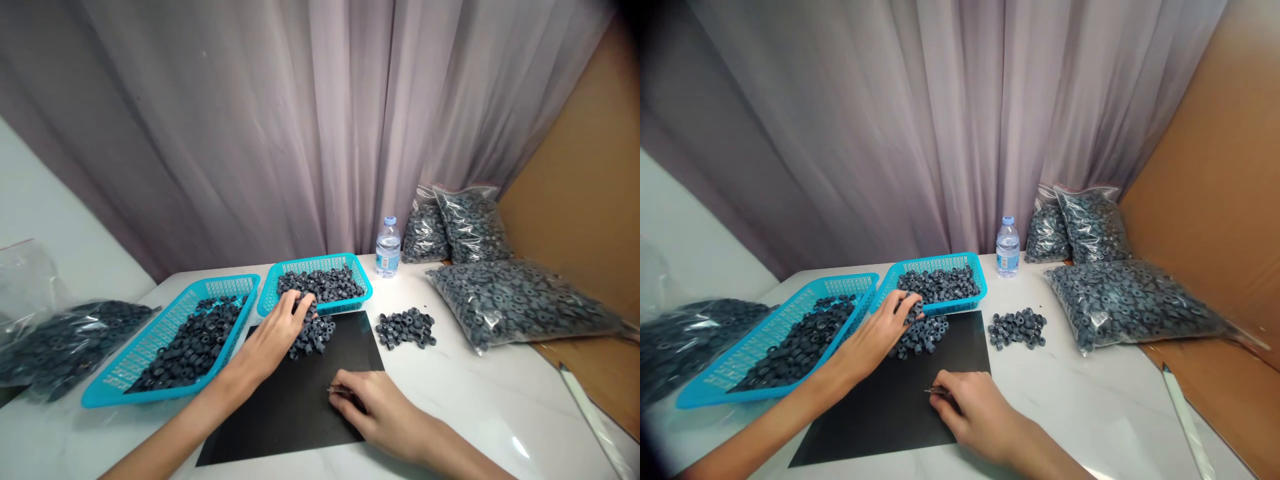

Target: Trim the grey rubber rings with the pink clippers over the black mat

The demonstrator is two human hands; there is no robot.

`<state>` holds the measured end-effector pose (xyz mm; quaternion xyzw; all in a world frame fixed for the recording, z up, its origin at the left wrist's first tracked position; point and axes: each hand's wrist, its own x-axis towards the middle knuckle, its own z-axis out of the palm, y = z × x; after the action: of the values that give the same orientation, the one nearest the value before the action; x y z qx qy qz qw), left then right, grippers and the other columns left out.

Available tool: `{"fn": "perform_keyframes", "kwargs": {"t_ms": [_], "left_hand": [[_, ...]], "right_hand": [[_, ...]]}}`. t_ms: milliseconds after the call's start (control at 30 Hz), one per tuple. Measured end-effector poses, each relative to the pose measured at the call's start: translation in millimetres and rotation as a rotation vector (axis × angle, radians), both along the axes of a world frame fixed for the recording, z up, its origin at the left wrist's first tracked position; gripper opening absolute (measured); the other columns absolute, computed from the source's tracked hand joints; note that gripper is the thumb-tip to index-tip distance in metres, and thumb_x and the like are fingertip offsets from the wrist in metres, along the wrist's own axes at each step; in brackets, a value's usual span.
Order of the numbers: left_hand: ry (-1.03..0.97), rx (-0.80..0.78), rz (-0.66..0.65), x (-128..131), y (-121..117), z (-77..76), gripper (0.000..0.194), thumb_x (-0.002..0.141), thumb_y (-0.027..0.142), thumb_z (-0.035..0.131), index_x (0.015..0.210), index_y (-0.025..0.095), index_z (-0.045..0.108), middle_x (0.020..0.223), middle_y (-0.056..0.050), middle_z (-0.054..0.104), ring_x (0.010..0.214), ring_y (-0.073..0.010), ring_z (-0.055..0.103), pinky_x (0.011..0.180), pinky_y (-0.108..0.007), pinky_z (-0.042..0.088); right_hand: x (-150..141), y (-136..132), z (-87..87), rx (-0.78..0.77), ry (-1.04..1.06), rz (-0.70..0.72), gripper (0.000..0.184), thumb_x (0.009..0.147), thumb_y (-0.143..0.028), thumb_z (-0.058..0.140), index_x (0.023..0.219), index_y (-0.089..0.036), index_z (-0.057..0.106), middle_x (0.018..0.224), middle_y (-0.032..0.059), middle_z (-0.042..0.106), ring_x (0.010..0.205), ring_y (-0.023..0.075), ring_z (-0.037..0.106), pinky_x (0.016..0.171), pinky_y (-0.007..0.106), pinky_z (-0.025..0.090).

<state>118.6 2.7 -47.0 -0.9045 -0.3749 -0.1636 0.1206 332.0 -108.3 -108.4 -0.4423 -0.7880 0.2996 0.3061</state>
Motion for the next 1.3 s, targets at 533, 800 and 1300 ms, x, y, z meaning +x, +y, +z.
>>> {"fn": "perform_keyframes", "kwargs": {"t_ms": [533, 800, 1300], "left_hand": [[0.416, 0.144, -0.135, 18, 1, -19.2, 0.042, 0.093, 0.016, 0.057, 0.134, 0.013, 0.058, 0.123, -0.017, 0.067, 0.114, -0.0327, 0.064, 0.096, -0.044, 0.049], [0.382, 0.164, -0.129, 19, 6, -23.3, 0.042, 0.096, 0.027, 0.06, 0.136, 0.015, 0.06, 0.121, -0.016, 0.067, 0.11, -0.0298, 0.062, 0.094, -0.04, 0.043], [0.303, 0.206, -0.051, 22, -3, -23.3, 0.057, 0.101, 0.049, 0.05, 0.149, 0.018, 0.05, 0.12, -0.014, 0.068, 0.104, -0.0287, 0.065, 0.088, -0.039, 0.045]], "right_hand": [[2, 0, -1.9, 0.006, -0.007, -0.004, 0.014, 0.101, -0.026, 0.049, 0.089, -0.023, 0.056, 0.082, 0.0005, 0.068, 0.074, 0.0154, 0.064, 0.066, 0.022, 0.038], [1, 1, -4.7, 0.009, 0.005, 0.002, 0.012, 0.101, -0.025, 0.05, 0.09, -0.023, 0.056, 0.084, 0.0001, 0.068, 0.074, 0.0147, 0.064, 0.067, 0.021, 0.04], [6, 1, -8.3, 0.091, 0.025, -0.049, 0.011, 0.095, -0.014, 0.05, 0.093, -0.023, 0.057, 0.088, 0.0008, 0.071, 0.078, 0.0161, 0.068, 0.07, 0.023, 0.044]]}}
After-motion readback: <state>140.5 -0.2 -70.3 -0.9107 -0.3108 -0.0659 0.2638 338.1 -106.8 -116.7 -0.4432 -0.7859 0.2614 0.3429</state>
